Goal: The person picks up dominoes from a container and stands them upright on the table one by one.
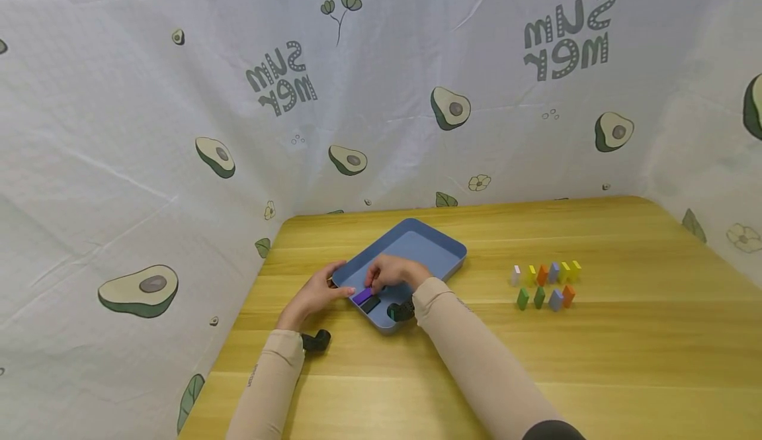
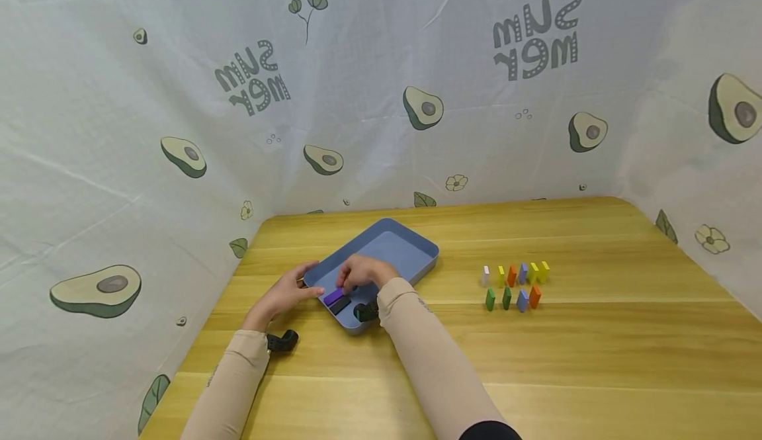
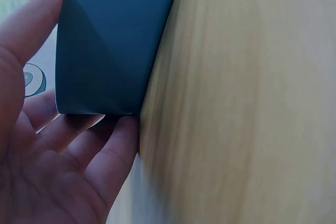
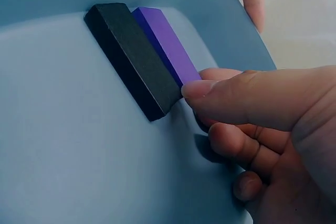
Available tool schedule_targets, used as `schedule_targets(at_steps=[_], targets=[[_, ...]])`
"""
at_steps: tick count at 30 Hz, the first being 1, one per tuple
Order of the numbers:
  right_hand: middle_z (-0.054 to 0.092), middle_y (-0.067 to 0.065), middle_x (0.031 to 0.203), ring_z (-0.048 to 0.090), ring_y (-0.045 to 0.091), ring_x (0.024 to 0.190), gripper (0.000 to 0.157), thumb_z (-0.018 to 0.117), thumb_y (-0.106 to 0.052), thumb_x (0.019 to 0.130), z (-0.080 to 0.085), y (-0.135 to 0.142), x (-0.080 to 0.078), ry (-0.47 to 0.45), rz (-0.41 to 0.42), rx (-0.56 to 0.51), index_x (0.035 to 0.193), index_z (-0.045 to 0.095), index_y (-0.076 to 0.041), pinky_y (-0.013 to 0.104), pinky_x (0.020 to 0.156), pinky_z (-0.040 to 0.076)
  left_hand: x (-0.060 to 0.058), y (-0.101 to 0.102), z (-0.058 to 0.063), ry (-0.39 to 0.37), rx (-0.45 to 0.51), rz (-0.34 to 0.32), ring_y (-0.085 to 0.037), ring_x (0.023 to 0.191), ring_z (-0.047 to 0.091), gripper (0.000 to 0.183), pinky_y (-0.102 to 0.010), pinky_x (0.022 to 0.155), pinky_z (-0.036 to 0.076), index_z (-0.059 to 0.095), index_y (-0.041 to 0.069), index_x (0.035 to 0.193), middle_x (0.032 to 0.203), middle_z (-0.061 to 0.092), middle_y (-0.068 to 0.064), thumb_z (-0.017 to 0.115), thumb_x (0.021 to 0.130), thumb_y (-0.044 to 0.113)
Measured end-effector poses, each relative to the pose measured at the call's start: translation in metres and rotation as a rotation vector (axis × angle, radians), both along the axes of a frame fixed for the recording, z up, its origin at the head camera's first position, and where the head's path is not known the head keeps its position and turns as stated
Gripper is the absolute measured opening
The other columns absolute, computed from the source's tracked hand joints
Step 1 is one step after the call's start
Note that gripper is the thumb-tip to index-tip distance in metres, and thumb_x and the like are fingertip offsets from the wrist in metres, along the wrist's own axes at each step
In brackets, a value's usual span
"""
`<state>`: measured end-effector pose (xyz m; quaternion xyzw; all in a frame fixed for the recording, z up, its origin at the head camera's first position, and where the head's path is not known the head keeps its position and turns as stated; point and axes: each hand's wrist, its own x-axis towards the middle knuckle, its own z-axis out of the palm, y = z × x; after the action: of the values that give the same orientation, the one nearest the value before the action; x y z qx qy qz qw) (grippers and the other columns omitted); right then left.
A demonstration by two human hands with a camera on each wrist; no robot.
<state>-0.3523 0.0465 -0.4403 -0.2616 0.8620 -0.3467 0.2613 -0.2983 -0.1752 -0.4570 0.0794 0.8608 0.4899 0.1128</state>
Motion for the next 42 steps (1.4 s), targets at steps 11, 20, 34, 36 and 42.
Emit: schedule_targets(at_steps=[11, 20, 34, 36, 42], targets=[[0.070, 0.004, 0.092, 0.057, 0.010, 0.080, 0.017, 0.065, 0.004, 0.086, 0.0013, -0.0013, -0.0008, -0.002, -0.016, -0.014, 0.100, 0.074, -0.001, 0.021, 0.073, 0.048, -0.0015, -0.0003, 0.0012, -0.003, 0.002, 0.001, -0.047, 0.144, 0.037, 0.075, -0.058, 0.115, 0.035, 0.036, 0.014, 0.156, 0.161, 0.034, -0.020, 0.074, 0.092, 0.025], [0.069, 0.005, 0.090, 0.056, 0.010, 0.080, 0.018, 0.064, 0.005, 0.086, 0.0013, 0.0002, -0.0009, -0.018, -0.017, -0.041, 0.101, 0.073, 0.001, 0.021, 0.073, 0.048, -0.0018, -0.0003, 0.0014, -0.003, 0.014, -0.002, -0.047, 0.143, 0.037, 0.077, -0.057, 0.115, 0.037, 0.036, 0.012, 0.156, 0.159, 0.035, -0.021, 0.075, 0.092, 0.025], [0.064, 0.004, 0.083, 0.051, 0.009, 0.074, 0.023, 0.063, 0.010, 0.087, -0.0003, 0.0008, -0.0015, -0.011, 0.077, -0.046, 0.106, 0.073, 0.003, 0.018, 0.067, 0.043, -0.0011, 0.0002, 0.0002, -0.001, 0.010, 0.008, -0.045, 0.143, 0.039, 0.076, -0.057, 0.116, 0.035, 0.038, 0.013, 0.155, 0.159, 0.036, -0.019, 0.076, 0.091, 0.026], [0.063, 0.003, 0.081, 0.050, 0.009, 0.073, 0.022, 0.064, 0.010, 0.086, -0.0004, 0.0006, -0.0008, -0.019, 0.080, -0.046, 0.105, 0.073, 0.003, 0.018, 0.066, 0.043, -0.0016, -0.0001, -0.0014, -0.002, 0.006, 0.009, -0.045, 0.143, 0.038, 0.076, -0.057, 0.116, 0.035, 0.038, 0.014, 0.155, 0.159, 0.036, -0.019, 0.076, 0.091, 0.027], [0.058, -0.003, 0.076, 0.050, 0.009, 0.072, 0.016, 0.071, 0.007, 0.084, -0.0001, -0.0002, 0.0010, -0.020, 0.065, -0.030, 0.099, 0.072, 0.002, 0.018, 0.066, 0.042, -0.0023, 0.0004, -0.0030, -0.003, 0.000, 0.013, -0.045, 0.144, 0.038, 0.075, -0.057, 0.116, 0.034, 0.039, 0.015, 0.155, 0.160, 0.036, -0.019, 0.076, 0.090, 0.028]])
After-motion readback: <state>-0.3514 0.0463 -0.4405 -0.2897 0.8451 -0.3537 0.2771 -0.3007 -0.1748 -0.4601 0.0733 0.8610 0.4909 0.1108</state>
